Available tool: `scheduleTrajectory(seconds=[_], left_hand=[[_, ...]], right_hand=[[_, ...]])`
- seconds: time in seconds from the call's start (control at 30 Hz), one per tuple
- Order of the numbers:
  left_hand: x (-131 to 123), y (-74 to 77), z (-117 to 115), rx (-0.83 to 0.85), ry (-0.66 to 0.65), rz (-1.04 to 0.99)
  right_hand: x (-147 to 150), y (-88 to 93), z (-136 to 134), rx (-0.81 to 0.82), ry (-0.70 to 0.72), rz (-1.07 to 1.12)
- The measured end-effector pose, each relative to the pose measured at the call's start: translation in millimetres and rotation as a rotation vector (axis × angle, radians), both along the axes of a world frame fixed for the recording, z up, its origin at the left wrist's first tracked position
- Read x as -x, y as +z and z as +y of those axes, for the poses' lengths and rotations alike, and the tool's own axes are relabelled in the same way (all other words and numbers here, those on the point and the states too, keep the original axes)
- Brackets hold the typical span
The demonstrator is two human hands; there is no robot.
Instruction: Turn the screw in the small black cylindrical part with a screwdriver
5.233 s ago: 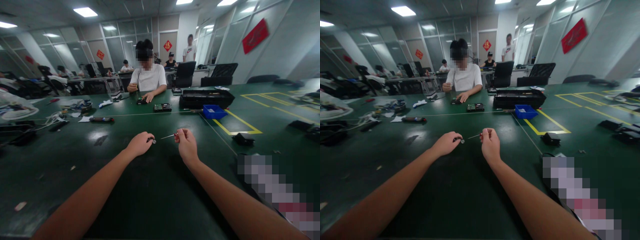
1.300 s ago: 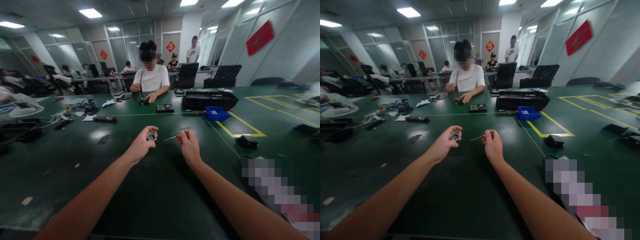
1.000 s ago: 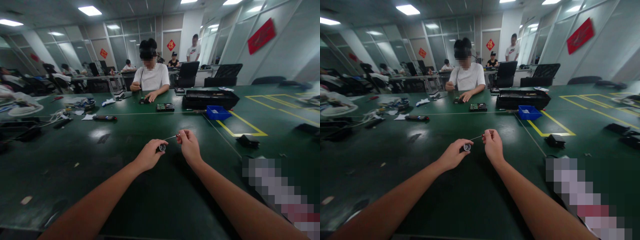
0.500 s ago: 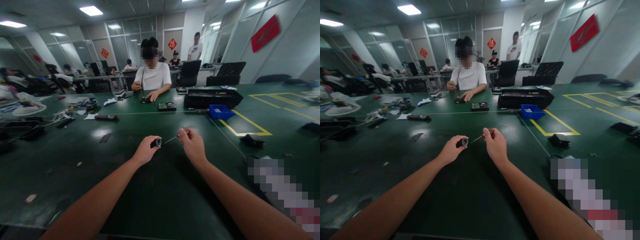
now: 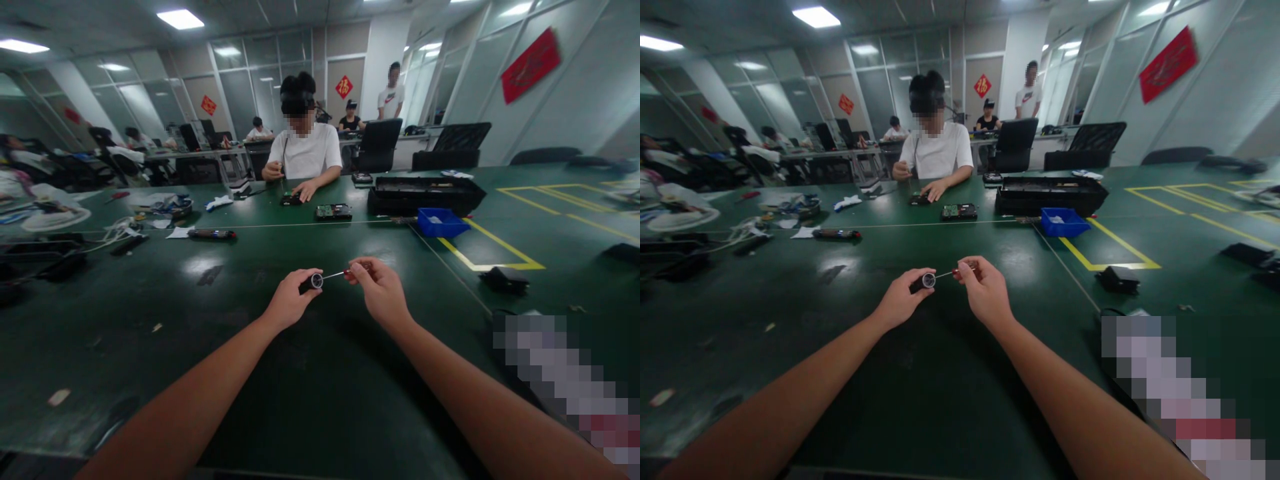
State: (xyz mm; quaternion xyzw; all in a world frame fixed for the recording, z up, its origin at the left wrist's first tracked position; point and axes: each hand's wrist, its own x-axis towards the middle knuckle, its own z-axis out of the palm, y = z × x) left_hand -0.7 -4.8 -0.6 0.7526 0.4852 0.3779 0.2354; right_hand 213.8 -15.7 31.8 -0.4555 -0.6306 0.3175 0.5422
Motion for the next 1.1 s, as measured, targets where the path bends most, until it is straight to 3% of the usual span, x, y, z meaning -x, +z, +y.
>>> scheduleTrajectory(seconds=[0.23,0.43,0.57,0.77,0.97,1.1], left_hand=[[-1,2.6,-2,-0.02,0.015,0.0],[1,0.5,0,-0.07,0.005,0.027],[1,-1.6,0,-0.086,-0.021,0.015],[3,-3.1,2,-0.073,-0.005,-0.002],[4,-2.7,4,-0.042,0.02,-0.044],[4,-1.7,4,-0.027,0.035,-0.064]], right_hand=[[1,4.4,-3,0.008,-0.053,-0.038],[1,10.9,-9,-0.075,-0.203,-0.333],[3,11.1,-10,-0.137,-0.256,-0.402],[1,12.4,-10,-0.131,-0.202,-0.456],[-1,12.0,-9,-0.108,0.014,-0.365],[1,10.8,-11,-0.101,0.062,-0.345]])
